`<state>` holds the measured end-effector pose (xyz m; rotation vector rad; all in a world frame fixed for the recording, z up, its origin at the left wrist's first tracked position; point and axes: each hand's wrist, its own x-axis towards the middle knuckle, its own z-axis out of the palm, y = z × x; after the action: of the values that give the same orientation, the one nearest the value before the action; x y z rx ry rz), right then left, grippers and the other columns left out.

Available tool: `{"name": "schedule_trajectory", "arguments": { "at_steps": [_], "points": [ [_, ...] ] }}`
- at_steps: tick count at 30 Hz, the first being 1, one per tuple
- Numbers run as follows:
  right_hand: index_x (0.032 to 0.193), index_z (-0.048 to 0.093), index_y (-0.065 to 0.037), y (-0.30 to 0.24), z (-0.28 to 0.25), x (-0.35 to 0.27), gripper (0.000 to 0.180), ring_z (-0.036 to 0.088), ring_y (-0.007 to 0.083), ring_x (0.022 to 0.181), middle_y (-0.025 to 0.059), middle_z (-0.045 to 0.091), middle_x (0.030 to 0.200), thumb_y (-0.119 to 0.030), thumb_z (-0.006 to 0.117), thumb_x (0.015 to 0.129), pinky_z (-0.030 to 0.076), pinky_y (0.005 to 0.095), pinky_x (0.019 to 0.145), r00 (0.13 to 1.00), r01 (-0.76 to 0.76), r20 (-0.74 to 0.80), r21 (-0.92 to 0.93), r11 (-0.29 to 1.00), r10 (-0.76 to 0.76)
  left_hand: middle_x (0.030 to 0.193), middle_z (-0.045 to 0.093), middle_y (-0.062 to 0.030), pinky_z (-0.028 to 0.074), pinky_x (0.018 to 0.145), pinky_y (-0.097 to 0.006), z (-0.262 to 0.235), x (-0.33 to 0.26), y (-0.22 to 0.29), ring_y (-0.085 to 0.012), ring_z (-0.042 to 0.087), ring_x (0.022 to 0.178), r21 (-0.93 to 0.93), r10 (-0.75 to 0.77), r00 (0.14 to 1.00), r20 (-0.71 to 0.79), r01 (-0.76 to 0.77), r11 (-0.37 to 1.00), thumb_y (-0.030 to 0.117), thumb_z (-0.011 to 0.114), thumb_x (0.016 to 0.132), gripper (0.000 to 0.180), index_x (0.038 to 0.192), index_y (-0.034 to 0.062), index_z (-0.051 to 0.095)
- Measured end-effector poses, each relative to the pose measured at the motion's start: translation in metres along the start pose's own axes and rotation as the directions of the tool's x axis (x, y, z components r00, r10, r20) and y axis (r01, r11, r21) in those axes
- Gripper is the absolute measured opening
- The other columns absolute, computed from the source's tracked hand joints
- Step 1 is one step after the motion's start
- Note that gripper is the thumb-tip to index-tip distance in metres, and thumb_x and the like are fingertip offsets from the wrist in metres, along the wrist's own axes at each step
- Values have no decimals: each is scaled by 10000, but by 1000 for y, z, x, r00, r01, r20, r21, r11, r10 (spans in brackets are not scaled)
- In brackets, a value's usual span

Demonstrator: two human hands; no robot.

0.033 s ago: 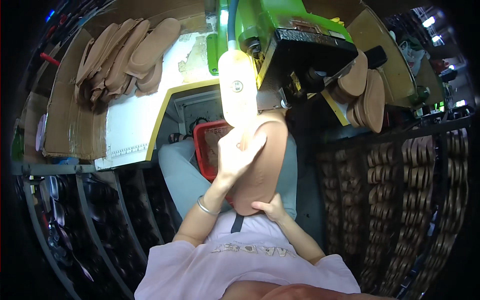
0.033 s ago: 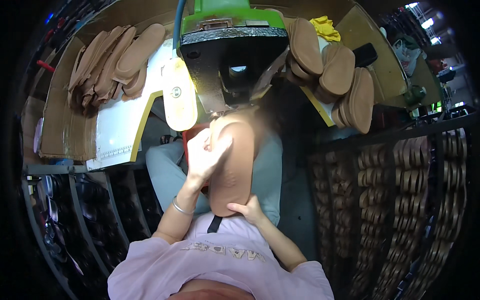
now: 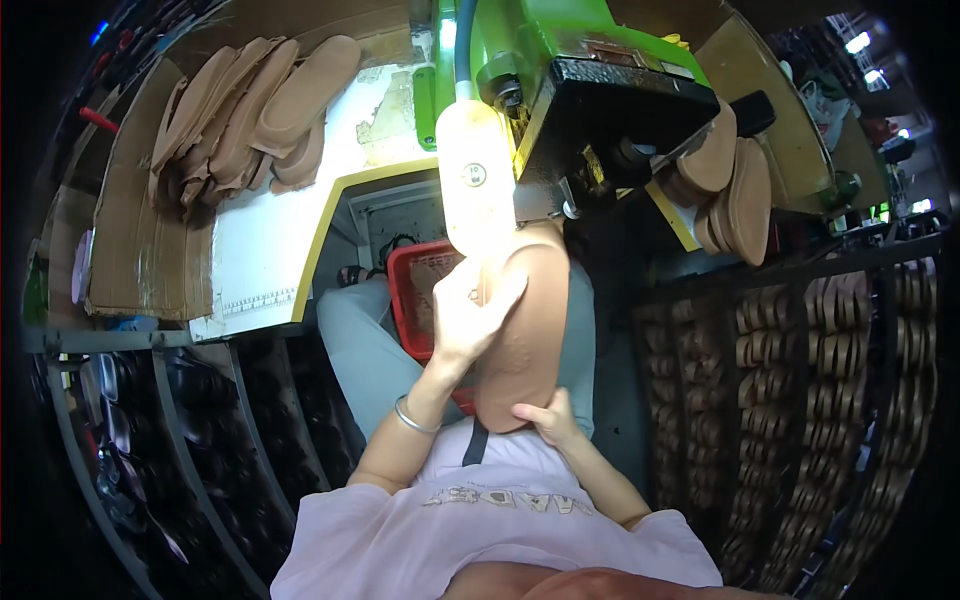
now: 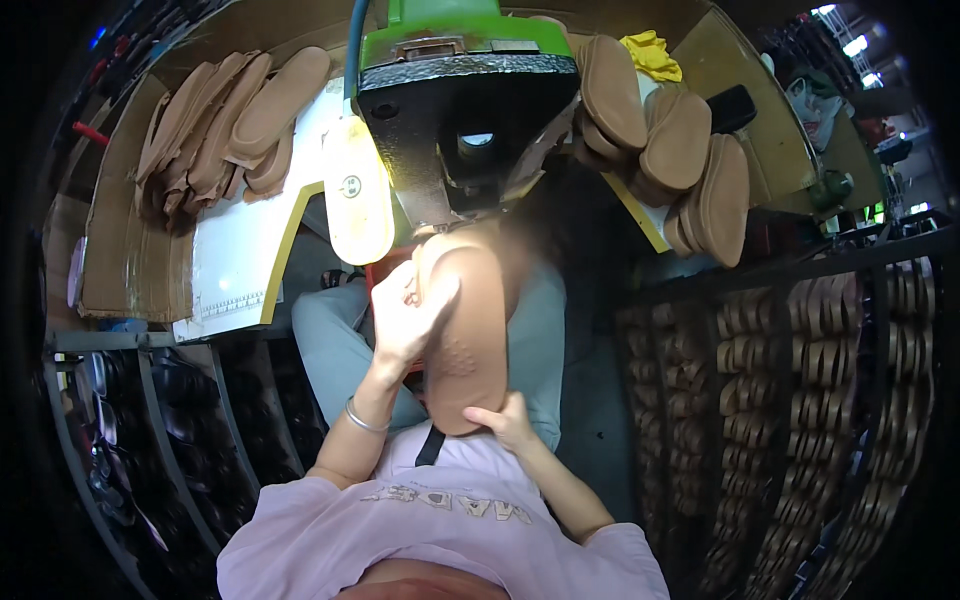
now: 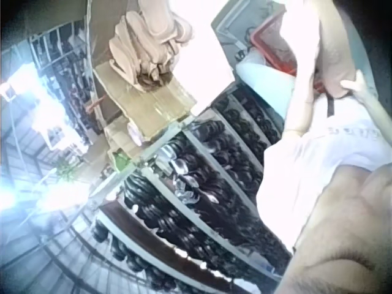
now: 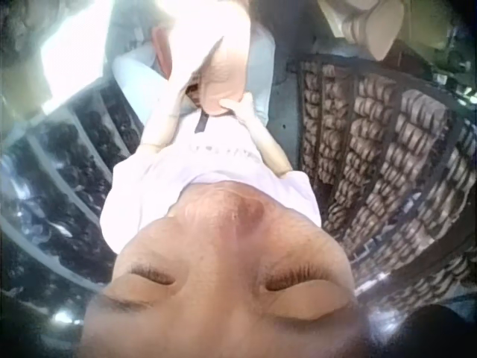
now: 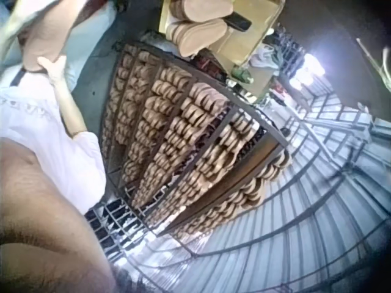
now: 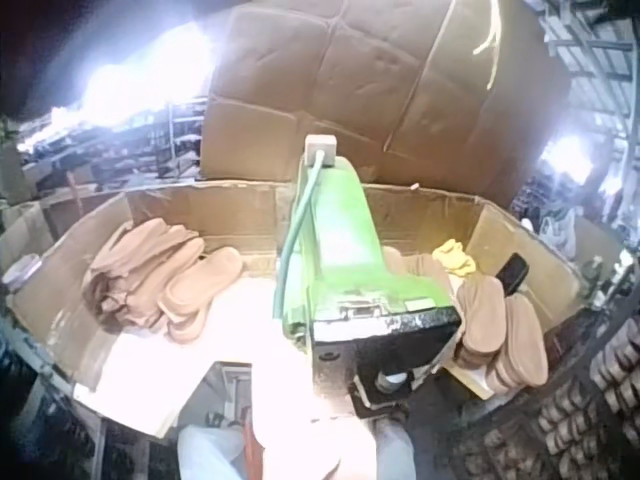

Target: The person sits on the floor and uses a green grinding machine to smooth the edges of brown shoe insoles. They pick up insoles from a pile, press them against the rotating grinding wheel, and then place the finished insoles onto a nearby metal rack.

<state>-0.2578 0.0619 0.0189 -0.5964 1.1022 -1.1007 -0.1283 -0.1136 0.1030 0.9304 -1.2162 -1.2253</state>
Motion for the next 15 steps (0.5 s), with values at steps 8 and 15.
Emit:
{"name": "schedule_trajectory", "arguments": {
  "at_steps": [8, 15],
  "points": [
    [1158, 495, 38, -47, -71, -4, 428, 573, 206, 1003, 125, 586, 1094, -16, 675, 775, 450, 349, 937, 727, 465, -522, -104, 879, -446, 975, 649, -51, 489, 804, -246, -8, -7, 2, -108, 602, 891, -236, -161, 985, 57, 170, 957, 28, 716, 795, 380, 1146, -46, 592],
    [1164, 490, 1, -153, -85, 65, 434, 525, 199, 1033, 92, 526, 1091, -53, 697, 787, 418, 344, 946, 679, 568, -483, -131, 813, -553, 985, 655, -97, 489, 816, -271, -22, 6, 8, -140, 614, 898, -12, -11, 997, 73, 12, 1000, 21, 739, 766, 339, 1073, -59, 619]
  ]
}}
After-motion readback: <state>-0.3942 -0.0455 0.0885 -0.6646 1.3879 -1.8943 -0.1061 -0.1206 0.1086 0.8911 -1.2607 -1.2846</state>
